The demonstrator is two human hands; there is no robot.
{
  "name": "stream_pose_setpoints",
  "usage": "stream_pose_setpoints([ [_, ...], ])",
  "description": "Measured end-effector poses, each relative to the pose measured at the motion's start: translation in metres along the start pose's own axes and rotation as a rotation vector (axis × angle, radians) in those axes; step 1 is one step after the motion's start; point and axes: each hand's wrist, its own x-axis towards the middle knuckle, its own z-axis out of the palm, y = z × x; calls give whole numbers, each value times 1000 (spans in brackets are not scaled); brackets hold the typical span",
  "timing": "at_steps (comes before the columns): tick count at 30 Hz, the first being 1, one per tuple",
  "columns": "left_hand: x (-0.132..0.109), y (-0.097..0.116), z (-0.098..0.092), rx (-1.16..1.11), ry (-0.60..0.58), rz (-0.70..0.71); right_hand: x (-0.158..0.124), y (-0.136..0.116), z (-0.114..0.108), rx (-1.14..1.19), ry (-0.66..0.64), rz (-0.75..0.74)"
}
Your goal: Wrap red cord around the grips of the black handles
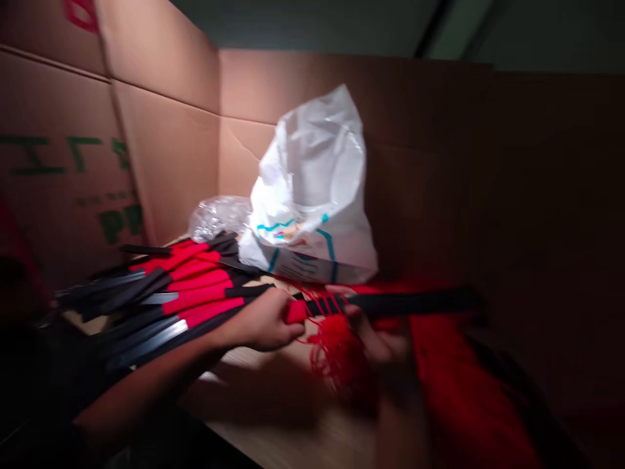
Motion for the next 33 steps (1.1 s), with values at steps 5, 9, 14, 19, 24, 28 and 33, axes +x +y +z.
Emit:
stream_pose_setpoints([
  [5,-1,-1,8,-104,-18,-12,1,15,-7,31,-27,115],
  [9,-2,2,10,-176,-36,-2,1,12,6,106,-19,137],
  [14,1,-3,13,-184,91,-19,0,9,18,158,-11,143],
  [19,1,3,8,-215,128,29,3,-5,22,174,-14,131],
  [24,6,30,-8,-268,137,47,27,-37,21,156,59,50],
  [28,18,56,-20,-318,134,80,54,-58,16,213,109,-41],
  [33,18,78,-26,-417,4,71,64,-79,-3,278,-67,-50],
])
